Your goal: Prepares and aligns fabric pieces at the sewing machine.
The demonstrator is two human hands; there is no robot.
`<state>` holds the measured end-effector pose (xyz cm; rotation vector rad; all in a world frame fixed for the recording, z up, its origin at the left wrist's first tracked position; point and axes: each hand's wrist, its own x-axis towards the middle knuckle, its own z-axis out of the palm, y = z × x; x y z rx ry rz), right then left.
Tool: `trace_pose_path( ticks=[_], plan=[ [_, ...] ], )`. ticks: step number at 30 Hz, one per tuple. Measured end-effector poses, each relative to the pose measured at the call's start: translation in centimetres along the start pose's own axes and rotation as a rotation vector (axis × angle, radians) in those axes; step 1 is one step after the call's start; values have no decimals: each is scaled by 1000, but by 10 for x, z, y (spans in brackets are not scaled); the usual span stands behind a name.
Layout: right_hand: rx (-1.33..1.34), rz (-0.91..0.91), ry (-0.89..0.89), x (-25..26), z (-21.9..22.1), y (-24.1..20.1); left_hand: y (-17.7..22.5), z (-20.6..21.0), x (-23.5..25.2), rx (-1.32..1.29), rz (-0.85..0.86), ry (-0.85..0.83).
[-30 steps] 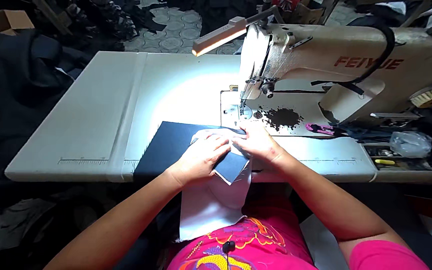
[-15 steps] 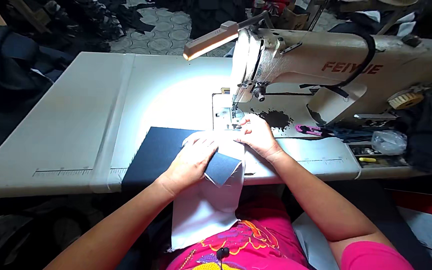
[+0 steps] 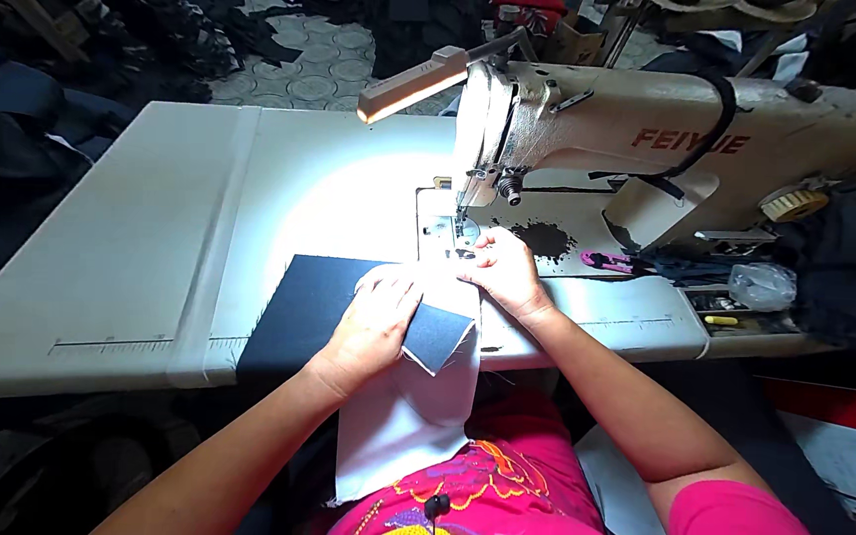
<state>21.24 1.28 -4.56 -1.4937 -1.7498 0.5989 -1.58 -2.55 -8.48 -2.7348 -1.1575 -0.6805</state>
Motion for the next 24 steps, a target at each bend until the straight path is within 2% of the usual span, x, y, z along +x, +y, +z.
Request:
trace_pose_path(
  ticks=[11, 19, 24],
  plan=[
    [-64, -66, 92, -9, -5, 0, -2, 6, 2, -86, 11, -25],
    [-209, -506, -84, -7, -6, 32, 4, 6, 6, -90, -23, -100],
    [-304, -588, -66, -6, -6, 39, 4, 6, 4, -113, -31, -73]
  ],
)
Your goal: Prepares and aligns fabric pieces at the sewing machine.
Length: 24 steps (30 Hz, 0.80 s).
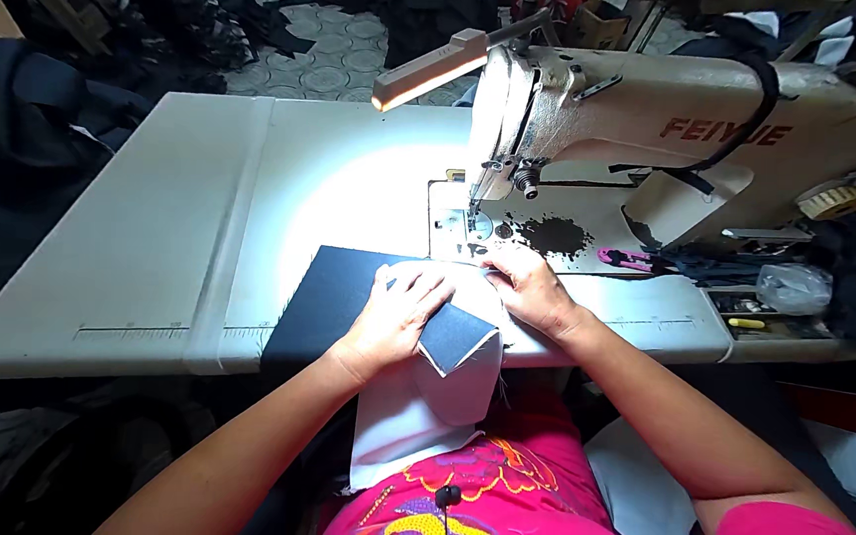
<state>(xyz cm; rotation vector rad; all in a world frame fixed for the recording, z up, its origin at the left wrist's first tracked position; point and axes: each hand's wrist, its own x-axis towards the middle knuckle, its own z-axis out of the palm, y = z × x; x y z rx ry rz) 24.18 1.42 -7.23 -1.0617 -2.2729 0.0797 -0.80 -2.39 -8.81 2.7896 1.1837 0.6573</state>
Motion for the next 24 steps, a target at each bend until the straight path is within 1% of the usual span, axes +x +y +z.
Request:
trace_pose_path(
  ticks=[6, 13, 18, 21, 24],
  plan=[
    [-55, -47, -1, -4, 2, -1, -1, 2, 0, -13, 6, -4],
    [-16, 10, -47, -4, -2, 0, 0, 1, 1, -35, 6, -33],
    [-38, -18, -110, -3, -5, 7, -4, -5, 13, -59, 6, -117],
    [-23, 44, -146, 3, -8, 11, -12, -6, 24, -78, -3, -203],
    [-36, 78, -129, 9, -7, 16, -25, -5, 38, -97, 15, -270]
  ],
)
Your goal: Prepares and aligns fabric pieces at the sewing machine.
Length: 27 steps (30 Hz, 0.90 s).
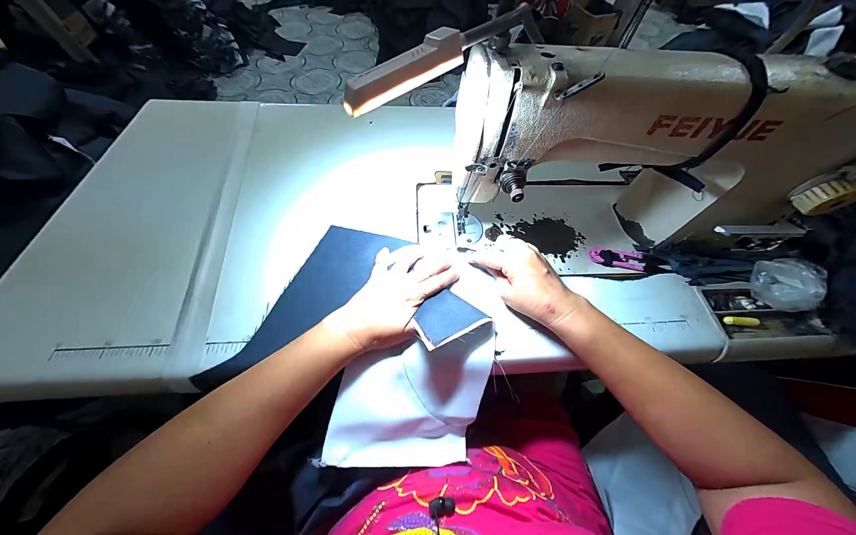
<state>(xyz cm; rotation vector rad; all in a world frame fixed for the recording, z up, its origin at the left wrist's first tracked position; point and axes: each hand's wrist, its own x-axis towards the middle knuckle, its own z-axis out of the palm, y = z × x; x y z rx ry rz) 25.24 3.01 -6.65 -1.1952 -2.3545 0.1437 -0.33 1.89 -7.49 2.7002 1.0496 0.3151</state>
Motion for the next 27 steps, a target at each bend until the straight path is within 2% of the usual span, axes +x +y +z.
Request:
trace_pose_path(
  ticks=[6, 13, 27],
  plan=[
    [-9, 180, -107, 23, -4, 7, -21, -8, 26, 19, 29, -29],
    [24, 284, -128, 35, -3, 7, -32, -13, 36, 21, 24, -66],
    [67, 286, -31, 33, 11, 13, -51, -19, 42, 54, 121, -92]
  ],
)
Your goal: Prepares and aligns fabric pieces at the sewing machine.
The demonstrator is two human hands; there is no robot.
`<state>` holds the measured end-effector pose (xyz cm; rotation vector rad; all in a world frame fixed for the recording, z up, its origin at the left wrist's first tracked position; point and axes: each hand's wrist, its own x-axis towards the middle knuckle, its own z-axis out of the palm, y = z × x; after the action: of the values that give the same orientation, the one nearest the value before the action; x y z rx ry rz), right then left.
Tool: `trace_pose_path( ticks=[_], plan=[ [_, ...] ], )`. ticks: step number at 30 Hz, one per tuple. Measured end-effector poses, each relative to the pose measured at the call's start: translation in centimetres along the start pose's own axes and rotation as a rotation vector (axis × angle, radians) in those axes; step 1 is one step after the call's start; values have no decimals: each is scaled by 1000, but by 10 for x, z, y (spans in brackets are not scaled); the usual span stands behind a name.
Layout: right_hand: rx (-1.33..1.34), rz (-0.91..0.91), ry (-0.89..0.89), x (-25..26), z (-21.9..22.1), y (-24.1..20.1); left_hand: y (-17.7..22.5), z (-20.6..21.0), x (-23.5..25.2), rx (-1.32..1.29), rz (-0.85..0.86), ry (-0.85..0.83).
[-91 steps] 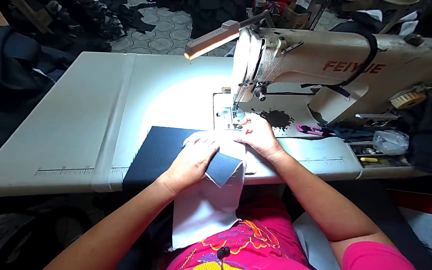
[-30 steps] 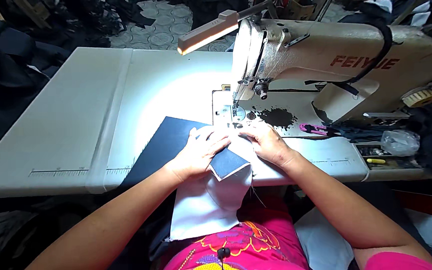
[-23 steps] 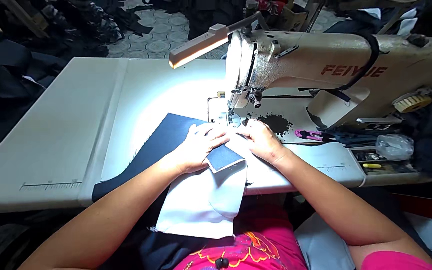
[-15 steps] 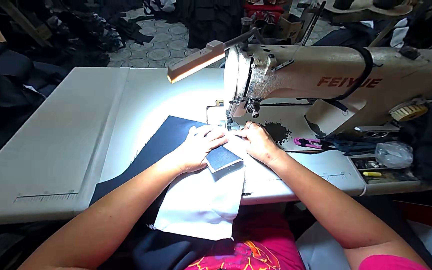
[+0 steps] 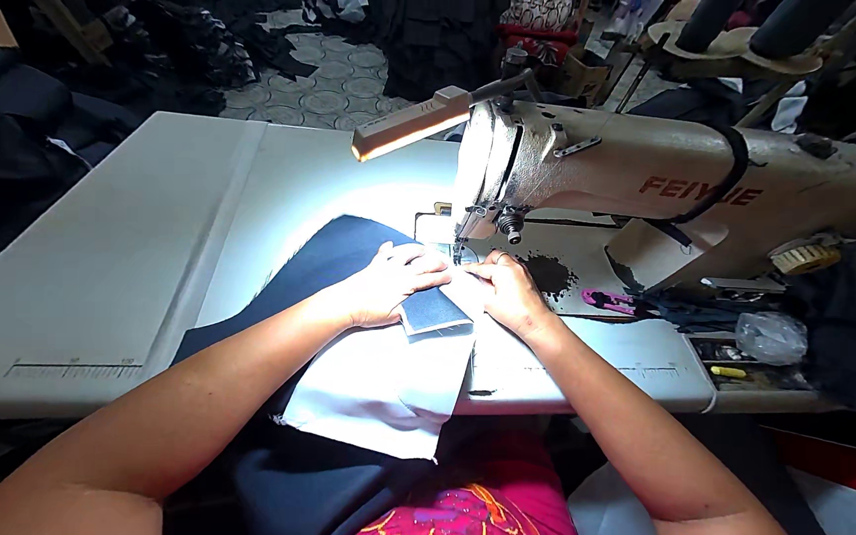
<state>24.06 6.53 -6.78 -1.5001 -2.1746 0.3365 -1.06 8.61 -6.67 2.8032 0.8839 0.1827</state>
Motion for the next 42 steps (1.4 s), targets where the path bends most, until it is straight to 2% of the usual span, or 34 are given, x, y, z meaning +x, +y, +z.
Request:
trace_pose_path(
  ticks=[5, 12, 14, 16, 19, 21, 24, 28, 31, 34, 38, 42],
  plan=[
    [6, 63, -26, 0, -1, -6, -5, 2, 1, 8, 11, 12],
    [17, 107, -78, 3, -3, -7, -9, -18, 8, -64, -19, -73],
    [16, 104, -81, 3, -2, -8, 0, -32, 9, -44, -27, -120],
    [23, 87, -84, 2, -2, -6, 24, -48, 6, -14, -39, -246],
    [63, 26, -66, 2, -3, 1, 63, -45, -13, -11, 159, -110],
    [139, -8, -54, 0, -6, 4, 92, -34, -31, -35, 172, 4],
    [139, -10, -27, -19, -17, -3, 132, -3, -53, 8, 0, 231],
    [80, -161, 338, -91, -2, -25, 172, 36, -63, 119, -328, 353],
    [58, -250, 515, -147, 23, -34, 183, 62, -64, 152, -377, 447],
    [91, -260, 539, -174, 46, -38, 181, 66, -63, 131, -376, 521],
    [54, -281, 497, -176, 51, -42, 173, 50, -70, -41, -336, 571],
    [25, -262, 458, -168, 45, -47, 171, 44, -72, -33, -329, 566]
  ],
)
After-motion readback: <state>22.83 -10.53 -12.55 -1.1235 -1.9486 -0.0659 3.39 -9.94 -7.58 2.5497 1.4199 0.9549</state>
